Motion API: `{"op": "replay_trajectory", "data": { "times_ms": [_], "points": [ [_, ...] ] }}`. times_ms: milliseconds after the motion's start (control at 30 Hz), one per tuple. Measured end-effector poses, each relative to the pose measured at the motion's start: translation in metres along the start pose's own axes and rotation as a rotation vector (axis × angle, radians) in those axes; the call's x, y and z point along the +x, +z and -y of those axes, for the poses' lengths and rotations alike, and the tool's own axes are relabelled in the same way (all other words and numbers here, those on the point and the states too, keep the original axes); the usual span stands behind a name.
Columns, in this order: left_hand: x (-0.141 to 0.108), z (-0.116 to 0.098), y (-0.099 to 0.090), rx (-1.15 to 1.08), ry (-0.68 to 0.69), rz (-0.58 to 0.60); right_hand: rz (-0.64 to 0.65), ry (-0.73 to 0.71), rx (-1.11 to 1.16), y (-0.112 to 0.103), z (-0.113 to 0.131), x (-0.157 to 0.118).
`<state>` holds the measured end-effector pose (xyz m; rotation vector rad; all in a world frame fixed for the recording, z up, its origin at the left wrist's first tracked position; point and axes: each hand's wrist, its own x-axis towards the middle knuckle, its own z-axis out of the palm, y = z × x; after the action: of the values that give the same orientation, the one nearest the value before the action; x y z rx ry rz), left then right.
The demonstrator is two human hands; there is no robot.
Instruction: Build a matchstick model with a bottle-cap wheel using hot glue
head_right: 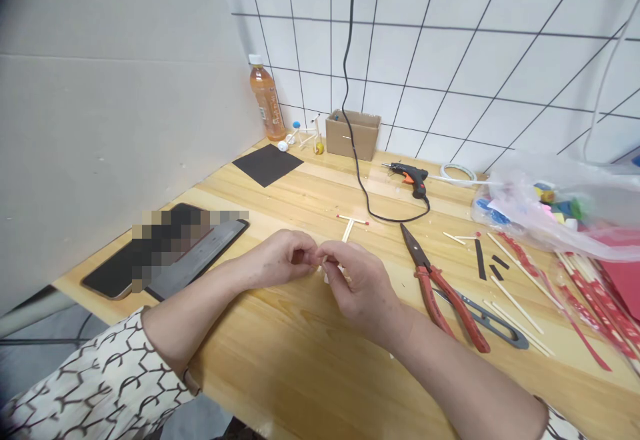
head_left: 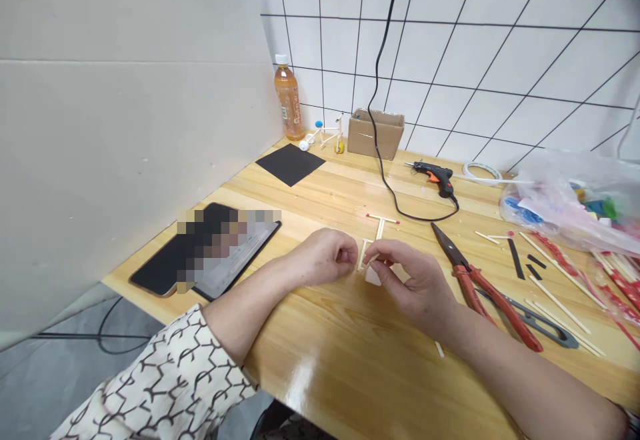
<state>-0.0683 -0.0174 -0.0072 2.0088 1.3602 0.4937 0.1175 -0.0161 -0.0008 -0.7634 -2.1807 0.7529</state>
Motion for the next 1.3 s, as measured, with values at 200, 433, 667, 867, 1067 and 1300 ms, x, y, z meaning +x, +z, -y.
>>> {"op": "replay_trajectory", "data": {
  "times_ms": [200, 433, 667, 867, 1067, 1300],
  "points": [
    [0.0004, 0.0009, 0.0004, 0.001, 0.016, -0.009, 0.007, -0.017, -0.014, 0.0007, -0.0010, -0.0008],
    [0.0005, 0.0009, 0.0011, -0.003, 0.012, -0.009, 0.015, -0.017, -0.022, 0.0012, -0.0015, -0.0008],
    [0.0001, 0.0003, 0.0004, -0.005, 0.006, -0.011, 0.013, -0.005, -0.025, 0.0012, -0.0022, -0.0007],
    [0.0001, 0.0001, 0.0003, -0.024, 0.003, -0.012, 0.016, -0.008, -0.019, 0.0010, -0.0014, -0.0009],
    [0.0003, 0.0004, 0.0001, -0.030, 0.003, -0.008, 0.007, -0.011, -0.014, 0.0012, -0.0006, -0.0007],
    [0.0005, 0.0010, 0.0005, -0.012, 0.004, -0.008, 0.015, -0.016, -0.018, 0.0010, -0.0018, -0.0011]
  ]
}}
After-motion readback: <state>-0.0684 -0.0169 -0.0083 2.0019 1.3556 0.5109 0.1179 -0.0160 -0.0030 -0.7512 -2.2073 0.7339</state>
